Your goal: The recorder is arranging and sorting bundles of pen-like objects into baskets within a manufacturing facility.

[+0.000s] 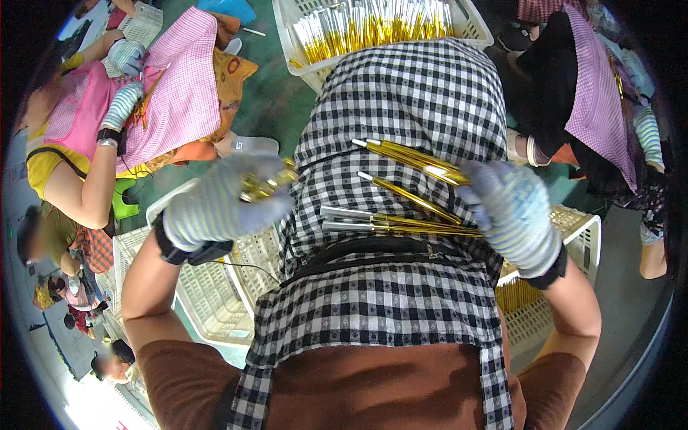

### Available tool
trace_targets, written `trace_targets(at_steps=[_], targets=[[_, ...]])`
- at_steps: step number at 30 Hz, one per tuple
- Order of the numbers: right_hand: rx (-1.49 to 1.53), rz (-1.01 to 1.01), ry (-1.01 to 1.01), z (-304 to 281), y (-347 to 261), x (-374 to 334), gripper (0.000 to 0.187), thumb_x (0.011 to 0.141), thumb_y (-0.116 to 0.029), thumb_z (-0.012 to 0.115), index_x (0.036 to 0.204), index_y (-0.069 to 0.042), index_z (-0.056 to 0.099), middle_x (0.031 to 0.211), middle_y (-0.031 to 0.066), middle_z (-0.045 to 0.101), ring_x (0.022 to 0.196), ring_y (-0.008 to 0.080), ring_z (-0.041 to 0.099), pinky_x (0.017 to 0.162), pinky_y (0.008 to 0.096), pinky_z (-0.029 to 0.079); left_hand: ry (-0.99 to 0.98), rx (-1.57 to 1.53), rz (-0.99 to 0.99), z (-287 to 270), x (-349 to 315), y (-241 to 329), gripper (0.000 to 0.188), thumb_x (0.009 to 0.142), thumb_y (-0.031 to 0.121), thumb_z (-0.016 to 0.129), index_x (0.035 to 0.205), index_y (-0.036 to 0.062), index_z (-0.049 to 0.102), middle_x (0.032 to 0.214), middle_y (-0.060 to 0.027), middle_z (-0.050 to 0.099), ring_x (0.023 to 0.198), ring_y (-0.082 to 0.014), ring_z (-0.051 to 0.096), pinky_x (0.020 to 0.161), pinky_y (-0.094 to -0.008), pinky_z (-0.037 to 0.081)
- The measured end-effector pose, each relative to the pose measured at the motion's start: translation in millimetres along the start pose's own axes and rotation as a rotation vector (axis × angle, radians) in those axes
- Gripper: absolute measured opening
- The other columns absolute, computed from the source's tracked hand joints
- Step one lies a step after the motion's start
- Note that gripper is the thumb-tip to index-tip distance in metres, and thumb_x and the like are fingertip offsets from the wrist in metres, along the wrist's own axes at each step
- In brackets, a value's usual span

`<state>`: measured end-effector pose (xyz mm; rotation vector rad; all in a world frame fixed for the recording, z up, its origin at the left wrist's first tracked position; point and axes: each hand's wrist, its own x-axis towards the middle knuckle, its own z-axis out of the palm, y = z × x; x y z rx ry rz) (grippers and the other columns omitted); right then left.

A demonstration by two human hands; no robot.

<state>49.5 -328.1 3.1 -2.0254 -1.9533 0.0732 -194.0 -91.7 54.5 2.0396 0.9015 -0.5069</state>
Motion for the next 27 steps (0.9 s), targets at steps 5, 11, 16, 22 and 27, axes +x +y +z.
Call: trace_targets(at_steps=[5, 11, 16, 22, 27], targets=[[-0.099, -0.200, 0.142, 25, -22, 19, 0.026, 0.074, -0.019, 0.055, 0.097, -0.009, 0.059, 0.085, 0.0049, 0.054, 0.079, 0.0219, 0.054, 0.067, 0.0347, 0.044, -0.101, 0.199, 0.580, 22, 6, -8, 0.028, 0.071, 0.013, 0.067, 0.097, 0.0032, 0.061, 0.087, -0.0105, 0.061, 0.079, -0.0259, 0.062, 0.070, -0.0348, 0.047], [0.057, -0.183, -0.250, 29, -43, 1, 0.014, 0.075, -0.016, 0.053, 0.084, -0.007, 0.060, 0.076, 0.0077, 0.052, 0.070, 0.0231, 0.055, 0.058, 0.0346, 0.045, 0.101, 0.130, 0.612, 37, 4, -2, 0.046, 0.075, 0.008, 0.060, 0.120, 0.0071, 0.049, 0.098, -0.0122, 0.062, 0.087, -0.0278, 0.062, 0.077, -0.0341, 0.048], [0.138, -0.098, -0.327, 35, -41, -5, 0.018, 0.073, -0.018, 0.061, 0.085, -0.004, 0.061, 0.081, 0.0110, 0.054, 0.075, 0.0277, 0.056, 0.064, 0.0377, 0.046, -0.042, 0.478, 0.731, 41, 7, -3, 0.033, 0.068, 0.007, 0.063, 0.099, 0.0048, 0.051, 0.100, -0.0169, 0.059, 0.085, -0.0302, 0.062, 0.075, -0.0368, 0.050], [0.208, -0.022, -0.392, 26, -43, 3, 0.020, 0.074, -0.019, 0.061, 0.085, -0.002, 0.059, 0.082, 0.0139, 0.054, 0.078, 0.0308, 0.055, 0.066, 0.0390, 0.046, 0.082, 0.430, 1.024, 51, 12, 12, 0.026, 0.062, 0.009, 0.065, 0.083, 0.0002, 0.053, 0.116, -0.0206, 0.052, 0.101, -0.0371, 0.054, 0.082, -0.0444, 0.046], [0.385, 0.000, -0.171, 14, -49, 11, 0.021, 0.083, -0.018, 0.056, 0.091, 0.001, 0.060, 0.062, 0.0182, 0.058, 0.060, 0.0322, 0.059, 0.053, 0.0394, 0.046, 0.119, 0.462, 1.073, 58, 13, 23, 0.020, 0.060, 0.013, 0.062, 0.075, 0.0018, 0.054, 0.111, -0.0188, 0.054, 0.096, -0.0330, 0.056, 0.078, -0.0431, 0.047]])
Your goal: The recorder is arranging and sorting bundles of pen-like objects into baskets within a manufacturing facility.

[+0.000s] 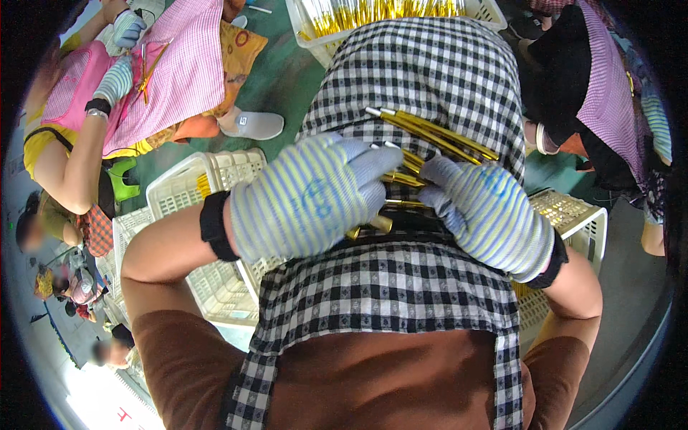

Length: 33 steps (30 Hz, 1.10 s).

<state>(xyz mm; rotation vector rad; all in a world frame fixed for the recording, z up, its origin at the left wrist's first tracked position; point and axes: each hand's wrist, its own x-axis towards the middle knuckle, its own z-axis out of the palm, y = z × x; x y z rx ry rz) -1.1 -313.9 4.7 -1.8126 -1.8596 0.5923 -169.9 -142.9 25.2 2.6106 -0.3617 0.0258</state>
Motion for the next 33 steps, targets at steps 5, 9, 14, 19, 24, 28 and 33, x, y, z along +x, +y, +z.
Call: trace_targets(at_steps=[5, 9, 14, 19, 24, 28, 33], targets=[[0.230, 0.033, -0.028, 6, 6, -2, 0.025, 0.086, -0.021, 0.055, 0.095, 0.001, 0.062, 0.076, 0.0200, 0.063, 0.071, 0.0352, 0.061, 0.063, 0.0412, 0.049, -0.258, 0.210, -0.047, 2, -1, 2, 0.018, 0.066, 0.017, 0.059, 0.081, 0.0072, 0.061, 0.094, -0.0120, 0.058, 0.079, -0.0279, 0.059, 0.061, -0.0367, 0.048], [0.036, -0.108, -0.060, -4, 23, -11, 0.021, 0.082, -0.015, 0.056, 0.097, -0.002, 0.061, 0.079, 0.0163, 0.064, 0.073, 0.0320, 0.063, 0.066, 0.0384, 0.051, -0.333, 0.044, -0.165, -11, 2, -7, 0.022, 0.066, 0.017, 0.060, 0.084, 0.0060, 0.062, 0.086, -0.0133, 0.058, 0.076, -0.0291, 0.059, 0.062, -0.0379, 0.048], [-0.365, 0.155, 0.374, -49, 47, -30, 0.021, 0.079, -0.005, 0.055, 0.100, -0.003, 0.059, 0.066, 0.0132, 0.058, 0.060, 0.0313, 0.059, 0.053, 0.0387, 0.045, -0.109, 0.062, -0.692, -49, -24, -37, 0.034, 0.065, 0.018, 0.067, 0.096, 0.0046, 0.061, 0.085, -0.0137, 0.058, 0.078, -0.0335, 0.058, 0.071, -0.0375, 0.047], [0.147, 0.147, 0.156, -21, 44, -30, 0.026, 0.088, -0.017, 0.052, 0.107, 0.000, 0.056, 0.072, 0.0148, 0.061, 0.059, 0.0280, 0.059, 0.056, 0.0356, 0.046, -0.016, -0.175, -0.529, -18, -57, -36, 0.033, 0.064, 0.019, 0.070, 0.091, 0.0039, 0.057, 0.086, -0.0113, 0.056, 0.081, -0.0303, 0.057, 0.072, -0.0364, 0.045], [1.047, 0.589, -0.233, -29, 33, -23, 0.037, 0.089, -0.027, 0.051, 0.112, 0.002, 0.054, 0.077, 0.0080, 0.064, 0.052, 0.0113, 0.055, 0.054, 0.0232, 0.046, -0.196, -0.266, -0.371, -4, -48, -30, 0.045, 0.064, 0.021, 0.068, 0.104, 0.0002, 0.060, 0.098, -0.0179, 0.058, 0.085, -0.0349, 0.058, 0.072, -0.0403, 0.046], [1.120, 0.501, -0.313, -26, 24, -13, 0.036, 0.090, -0.025, 0.050, 0.114, 0.002, 0.054, 0.084, 0.0056, 0.065, 0.055, 0.0059, 0.054, 0.053, 0.0170, 0.045, -0.080, -0.303, -0.301, -4, -37, -19, 0.027, 0.065, 0.014, 0.067, 0.087, 0.0043, 0.057, 0.085, -0.0115, 0.054, 0.075, -0.0310, 0.057, 0.065, -0.0373, 0.045], [0.076, -0.012, 0.269, -15, 17, -7, 0.035, 0.082, -0.016, 0.057, 0.112, 0.003, 0.055, 0.092, 0.0181, 0.061, 0.080, 0.0334, 0.059, 0.074, 0.0370, 0.047, -0.204, -0.342, -0.260, 6, -36, -13, 0.021, 0.065, 0.014, 0.066, 0.082, 0.0045, 0.059, 0.089, -0.0132, 0.057, 0.077, -0.0304, 0.059, 0.067, -0.0379, 0.047]])
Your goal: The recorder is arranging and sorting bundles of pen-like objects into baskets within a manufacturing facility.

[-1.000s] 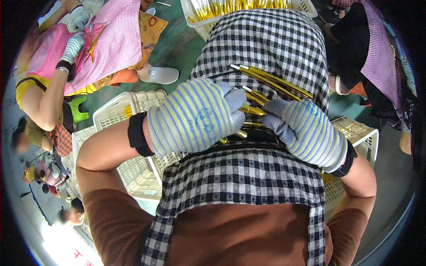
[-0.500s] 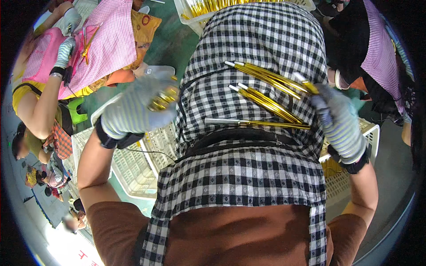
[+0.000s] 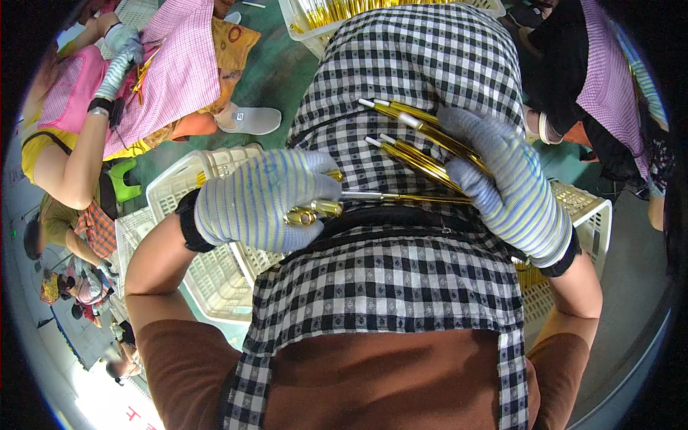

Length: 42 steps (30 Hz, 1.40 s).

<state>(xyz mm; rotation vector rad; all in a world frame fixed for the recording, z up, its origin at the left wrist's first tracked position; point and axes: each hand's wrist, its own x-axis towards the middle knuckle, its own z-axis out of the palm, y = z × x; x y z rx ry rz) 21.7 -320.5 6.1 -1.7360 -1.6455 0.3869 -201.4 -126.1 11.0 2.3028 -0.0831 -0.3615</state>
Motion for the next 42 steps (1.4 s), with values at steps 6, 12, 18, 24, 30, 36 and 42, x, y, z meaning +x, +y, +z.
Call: trace_targets(at_steps=[6, 12, 18, 24, 30, 36, 42], targets=[[-0.053, -0.094, -0.194, -7, -9, -9, 0.026, 0.074, -0.012, 0.059, 0.097, -0.001, 0.061, 0.081, 0.0143, 0.059, 0.074, 0.0306, 0.058, 0.067, 0.0373, 0.047, -0.046, -0.095, 0.018, 1, 3, 4, 0.020, 0.064, 0.007, 0.066, 0.082, 0.0048, 0.056, 0.099, -0.0142, 0.058, 0.081, -0.0307, 0.060, 0.068, -0.0364, 0.049], [-0.388, -0.112, -0.429, 28, 2, -23, 0.020, 0.077, -0.018, 0.058, 0.091, -0.005, 0.062, 0.080, 0.0096, 0.057, 0.074, 0.0260, 0.057, 0.064, 0.0365, 0.046, -0.006, -0.043, 0.048, 1, 14, 13, 0.022, 0.065, 0.004, 0.066, 0.083, 0.0066, 0.052, 0.109, -0.0164, 0.056, 0.092, -0.0341, 0.060, 0.073, -0.0398, 0.051], [-0.198, -0.075, -0.483, 23, -1, -14, 0.018, 0.076, -0.016, 0.058, 0.088, -0.003, 0.061, 0.082, 0.0123, 0.056, 0.078, 0.0307, 0.057, 0.067, 0.0379, 0.047, 0.014, 0.039, 0.087, -2, 20, 20, 0.026, 0.064, 0.007, 0.066, 0.086, 0.0051, 0.054, 0.121, -0.0190, 0.049, 0.097, -0.0362, 0.058, 0.077, -0.0398, 0.050], [0.050, 0.039, -0.359, 8, -12, 0, 0.023, 0.083, -0.021, 0.058, 0.092, 0.000, 0.062, 0.075, 0.0198, 0.061, 0.070, 0.0339, 0.061, 0.061, 0.0413, 0.048, -0.073, 0.389, 0.162, -12, 29, 29, 0.016, 0.071, 0.013, 0.056, 0.085, 0.0040, 0.056, 0.100, -0.0143, 0.052, 0.073, -0.0289, 0.056, 0.059, -0.0404, 0.046], [0.329, 0.133, -0.456, 3, -16, -1, 0.024, 0.088, -0.019, 0.051, 0.103, -0.002, 0.059, 0.084, 0.0202, 0.063, 0.081, 0.0363, 0.060, 0.074, 0.0417, 0.048, -0.069, 0.473, 0.174, -23, 37, 41, 0.016, 0.073, 0.020, 0.055, 0.085, 0.0099, 0.057, 0.082, -0.0149, 0.051, 0.062, -0.0294, 0.055, 0.049, -0.0425, 0.043], [-0.348, -0.290, -0.290, -9, -18, 6, 0.017, 0.081, -0.020, 0.054, 0.087, -0.004, 0.055, 0.052, 0.0061, 0.047, 0.040, 0.0209, 0.050, 0.034, 0.0349, 0.037, -0.150, 0.058, 0.066, -45, 29, 36, 0.031, 0.068, 0.025, 0.062, 0.090, 0.0038, 0.059, 0.081, -0.0164, 0.056, 0.073, -0.0357, 0.057, 0.063, -0.0419, 0.046], [-0.557, -0.344, -0.343, -20, -20, 18, 0.013, 0.079, -0.018, 0.054, 0.082, -0.006, 0.054, 0.055, 0.0050, 0.045, 0.042, 0.0191, 0.049, 0.033, 0.0346, 0.035, -0.065, 0.064, 0.064, -49, 24, 37, 0.026, 0.070, 0.025, 0.061, 0.085, 0.0046, 0.058, 0.076, -0.0158, 0.054, 0.067, -0.0344, 0.056, 0.058, -0.0432, 0.045]])
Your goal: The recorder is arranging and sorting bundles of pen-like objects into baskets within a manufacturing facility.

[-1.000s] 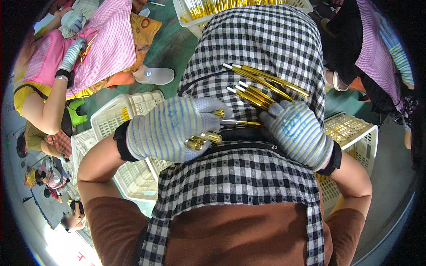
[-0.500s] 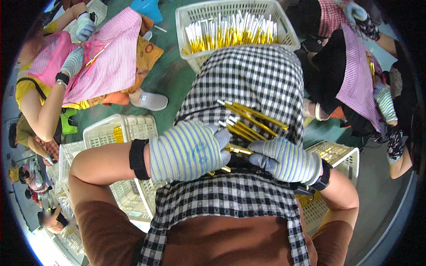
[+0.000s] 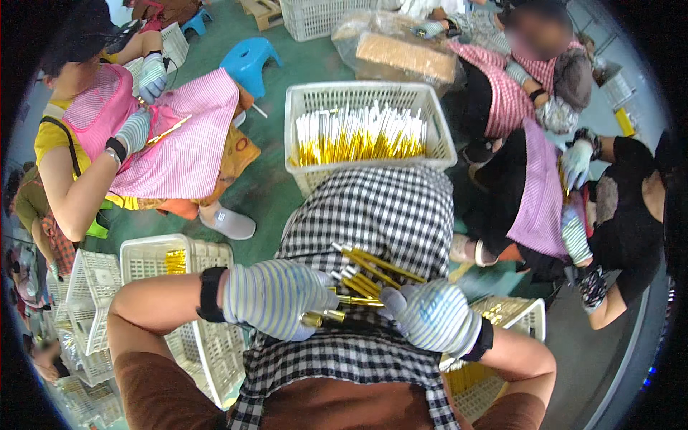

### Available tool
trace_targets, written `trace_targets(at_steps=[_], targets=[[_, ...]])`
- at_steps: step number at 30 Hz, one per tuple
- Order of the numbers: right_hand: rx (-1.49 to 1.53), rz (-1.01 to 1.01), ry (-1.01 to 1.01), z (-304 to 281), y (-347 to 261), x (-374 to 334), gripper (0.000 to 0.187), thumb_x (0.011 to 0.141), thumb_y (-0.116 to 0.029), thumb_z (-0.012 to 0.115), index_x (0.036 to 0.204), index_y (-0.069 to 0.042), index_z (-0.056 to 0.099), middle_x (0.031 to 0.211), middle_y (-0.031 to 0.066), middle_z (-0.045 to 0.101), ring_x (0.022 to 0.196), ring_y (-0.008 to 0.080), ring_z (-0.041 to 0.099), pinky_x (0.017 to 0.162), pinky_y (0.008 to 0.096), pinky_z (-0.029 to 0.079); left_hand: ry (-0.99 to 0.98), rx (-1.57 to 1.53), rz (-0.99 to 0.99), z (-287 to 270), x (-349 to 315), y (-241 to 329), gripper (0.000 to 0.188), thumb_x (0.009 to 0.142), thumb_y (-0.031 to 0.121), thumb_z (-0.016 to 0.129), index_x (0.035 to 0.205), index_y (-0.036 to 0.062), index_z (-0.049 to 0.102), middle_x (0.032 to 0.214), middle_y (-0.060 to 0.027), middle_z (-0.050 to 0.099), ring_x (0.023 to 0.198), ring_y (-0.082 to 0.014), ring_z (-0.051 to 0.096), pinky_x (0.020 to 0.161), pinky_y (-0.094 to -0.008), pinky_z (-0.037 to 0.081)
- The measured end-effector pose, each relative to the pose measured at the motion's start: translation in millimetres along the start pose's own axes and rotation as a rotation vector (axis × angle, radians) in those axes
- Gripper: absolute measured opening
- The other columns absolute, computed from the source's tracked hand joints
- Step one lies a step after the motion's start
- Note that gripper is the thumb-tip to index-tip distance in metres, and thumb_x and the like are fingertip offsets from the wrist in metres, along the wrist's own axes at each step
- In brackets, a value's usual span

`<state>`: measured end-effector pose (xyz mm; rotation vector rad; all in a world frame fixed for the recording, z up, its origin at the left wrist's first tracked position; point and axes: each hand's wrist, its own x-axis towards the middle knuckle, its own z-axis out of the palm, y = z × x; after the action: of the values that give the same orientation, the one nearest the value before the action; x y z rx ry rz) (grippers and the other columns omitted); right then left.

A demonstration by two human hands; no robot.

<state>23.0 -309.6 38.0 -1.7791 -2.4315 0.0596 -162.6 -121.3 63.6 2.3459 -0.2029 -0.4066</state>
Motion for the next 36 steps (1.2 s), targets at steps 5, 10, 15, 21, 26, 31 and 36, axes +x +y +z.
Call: trace_targets(at_steps=[5, 10, 15, 21, 26, 31, 36], targets=[[1.057, 0.265, -0.123, 10, -3, 2, 0.024, 0.087, -0.023, 0.055, 0.097, -0.002, 0.061, 0.079, 0.0180, 0.063, 0.074, 0.0371, 0.060, 0.071, 0.0414, 0.049, 0.157, 0.436, 0.160, 3, 4, 1, 0.018, 0.067, 0.021, 0.059, 0.081, 0.0099, 0.058, 0.073, -0.0115, 0.051, 0.059, -0.0307, 0.055, 0.049, -0.0418, 0.043], [0.333, 0.056, 0.050, 2, -6, -6, 0.018, 0.083, -0.019, 0.053, 0.092, -0.005, 0.058, 0.055, 0.0097, 0.053, 0.042, 0.0255, 0.053, 0.036, 0.0375, 0.041, -0.065, 0.000, 0.042, -7, -3, -8, 0.028, 0.072, 0.025, 0.058, 0.094, 0.0083, 0.061, 0.077, -0.0147, 0.056, 0.073, -0.0309, 0.059, 0.061, -0.0425, 0.046], [-0.122, -0.044, 0.143, -9, -7, -3, 0.017, 0.081, -0.019, 0.052, 0.090, -0.007, 0.058, 0.051, 0.0046, 0.044, 0.036, 0.0176, 0.048, 0.030, 0.0344, 0.036, -0.062, -0.154, -0.018, -12, -6, -5, 0.036, 0.070, 0.026, 0.061, 0.102, 0.0088, 0.062, 0.079, -0.0151, 0.056, 0.075, -0.0311, 0.058, 0.065, -0.0418, 0.047], [1.187, 0.239, -0.098, 14, -3, 7, 0.026, 0.090, -0.024, 0.054, 0.101, -0.002, 0.059, 0.080, 0.0138, 0.064, 0.075, 0.0295, 0.062, 0.068, 0.0337, 0.050, 0.118, 0.518, 0.154, -5, 6, 6, 0.017, 0.071, 0.022, 0.058, 0.083, 0.0096, 0.059, 0.070, -0.0124, 0.051, 0.062, -0.0296, 0.058, 0.048, -0.0414, 0.043], [0.658, 0.187, -0.017, 9, -9, 2, 0.021, 0.090, -0.019, 0.049, 0.098, -0.003, 0.060, 0.073, 0.0154, 0.061, 0.059, 0.0262, 0.060, 0.053, 0.0317, 0.048, 0.012, 0.381, 0.108, -7, 0, 9, 0.021, 0.069, 0.024, 0.060, 0.084, 0.0087, 0.058, 0.075, -0.0123, 0.051, 0.061, -0.0291, 0.055, 0.049, -0.0417, 0.043], [0.058, 0.059, 0.019, -10, -7, 1, 0.018, 0.084, -0.016, 0.050, 0.091, 0.000, 0.056, 0.051, 0.0090, 0.047, 0.037, 0.0242, 0.047, 0.032, 0.0368, 0.034, 0.004, 0.328, 0.018, -12, -4, 8, 0.026, 0.070, 0.028, 0.061, 0.087, 0.0076, 0.059, 0.077, -0.0131, 0.051, 0.065, -0.0298, 0.056, 0.054, -0.0402, 0.043], [0.344, 0.160, 0.072, -2, -2, 8, 0.020, 0.088, -0.019, 0.051, 0.094, -0.002, 0.059, 0.057, 0.0100, 0.052, 0.046, 0.0225, 0.053, 0.042, 0.0314, 0.041, 0.058, 0.457, 0.078, -14, -1, 0, 0.024, 0.071, 0.028, 0.063, 0.084, 0.0084, 0.058, 0.076, -0.0092, 0.051, 0.067, -0.0274, 0.055, 0.053, -0.0397, 0.044]])
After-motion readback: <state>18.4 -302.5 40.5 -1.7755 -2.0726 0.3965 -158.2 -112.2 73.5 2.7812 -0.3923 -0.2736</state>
